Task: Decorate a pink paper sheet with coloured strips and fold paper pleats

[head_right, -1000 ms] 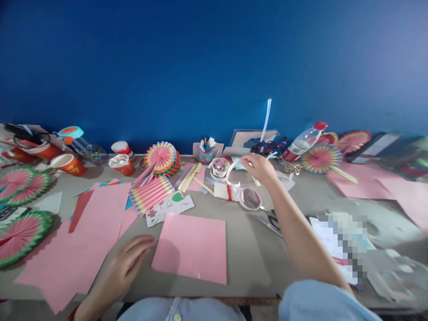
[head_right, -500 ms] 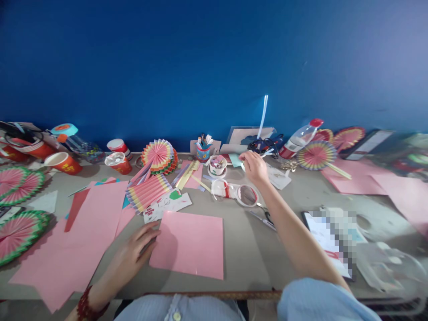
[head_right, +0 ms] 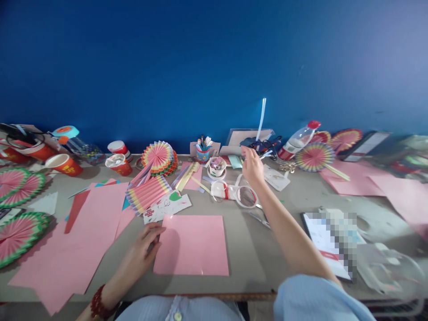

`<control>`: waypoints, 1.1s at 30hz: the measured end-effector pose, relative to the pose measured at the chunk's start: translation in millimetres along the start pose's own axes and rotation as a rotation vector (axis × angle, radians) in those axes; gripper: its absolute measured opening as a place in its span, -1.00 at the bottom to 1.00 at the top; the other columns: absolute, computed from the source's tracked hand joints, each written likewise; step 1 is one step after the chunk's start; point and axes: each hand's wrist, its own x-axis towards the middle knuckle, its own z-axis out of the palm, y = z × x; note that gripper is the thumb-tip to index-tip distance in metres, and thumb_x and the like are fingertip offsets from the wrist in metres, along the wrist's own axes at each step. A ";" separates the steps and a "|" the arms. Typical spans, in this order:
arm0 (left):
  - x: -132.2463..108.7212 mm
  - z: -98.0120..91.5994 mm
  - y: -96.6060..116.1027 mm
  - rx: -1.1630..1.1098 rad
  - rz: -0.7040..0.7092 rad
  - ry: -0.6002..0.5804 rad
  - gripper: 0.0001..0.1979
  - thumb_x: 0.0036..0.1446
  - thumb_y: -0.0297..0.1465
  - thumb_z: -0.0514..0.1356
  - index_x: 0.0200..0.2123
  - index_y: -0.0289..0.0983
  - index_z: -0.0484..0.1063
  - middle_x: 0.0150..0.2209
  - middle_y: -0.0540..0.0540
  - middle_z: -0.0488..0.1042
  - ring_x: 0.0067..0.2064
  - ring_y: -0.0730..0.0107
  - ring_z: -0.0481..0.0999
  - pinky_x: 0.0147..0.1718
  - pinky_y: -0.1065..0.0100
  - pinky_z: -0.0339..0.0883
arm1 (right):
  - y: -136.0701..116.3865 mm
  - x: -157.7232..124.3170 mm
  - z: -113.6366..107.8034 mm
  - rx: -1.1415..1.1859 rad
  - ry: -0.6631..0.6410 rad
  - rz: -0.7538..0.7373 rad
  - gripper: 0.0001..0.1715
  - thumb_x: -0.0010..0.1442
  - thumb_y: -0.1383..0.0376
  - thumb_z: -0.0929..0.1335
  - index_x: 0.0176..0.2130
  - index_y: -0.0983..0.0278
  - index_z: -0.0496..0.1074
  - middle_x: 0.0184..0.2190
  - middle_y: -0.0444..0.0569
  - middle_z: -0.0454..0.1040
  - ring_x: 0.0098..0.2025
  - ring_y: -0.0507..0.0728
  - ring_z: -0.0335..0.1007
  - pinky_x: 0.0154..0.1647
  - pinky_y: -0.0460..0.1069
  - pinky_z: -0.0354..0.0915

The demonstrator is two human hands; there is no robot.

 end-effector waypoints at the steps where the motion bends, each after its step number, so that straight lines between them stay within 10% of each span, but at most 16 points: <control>1: 0.1 0.7 0.3 -0.001 0.006 0.008 -0.68 0.27 -0.48 0.02 0.04 -0.18 0.40 0.05 -0.21 0.38 -0.15 0.29 0.55 -0.12 0.22 0.47 | -1.3 0.4 -1.2 -0.010 0.027 -0.014 -0.38 0.15 0.48 0.15 0.17 0.32 0.33 0.03 0.18 0.45 0.01 0.26 0.41 0.02 0.14 0.35; 10: 0.0 4.8 0.3 0.023 0.061 0.092 -0.74 0.30 -0.48 0.00 -0.07 -0.19 0.44 0.00 -0.19 0.39 -0.06 0.24 0.52 -0.12 0.24 0.46 | -61.1 -34.5 -11.7 0.212 -0.154 -0.272 -0.67 0.29 0.39 0.22 -0.11 0.20 0.52 -0.14 0.02 0.57 -0.08 0.17 0.49 -0.04 0.06 0.39; 16: -0.1 8.4 -2.2 0.039 0.082 0.090 -0.76 0.31 -0.48 0.01 -0.10 -0.18 0.44 -0.05 -0.16 0.40 -0.07 0.25 0.51 -0.13 0.29 0.45 | -119.6 -49.1 38.2 0.195 -0.544 -0.461 -0.68 0.32 0.39 0.23 -0.07 0.24 0.52 -0.10 0.04 0.58 -0.02 0.16 0.46 0.01 0.05 0.35; 25: -2.0 10.2 -4.8 0.057 0.062 0.050 -0.81 0.33 -0.47 0.02 -0.08 -0.20 0.38 0.02 -0.23 0.37 -0.14 0.27 0.53 -0.15 0.23 0.46 | -151.6 18.2 129.0 0.013 -0.617 -0.398 -0.69 0.27 0.40 0.27 -0.04 0.36 0.49 -0.03 0.18 0.51 0.03 0.24 0.35 0.08 0.11 0.23; 33: -2.0 10.2 -5.5 0.099 0.093 0.064 -0.76 0.27 -0.52 0.04 -0.07 -0.19 0.41 0.09 -0.24 0.37 0.01 0.18 0.51 -0.11 0.20 0.48 | -146.7 29.6 145.9 -0.032 -0.691 -0.464 -0.73 0.15 0.43 0.33 -0.15 0.36 0.54 -0.18 0.15 0.51 -0.07 0.24 0.31 -0.01 0.06 0.20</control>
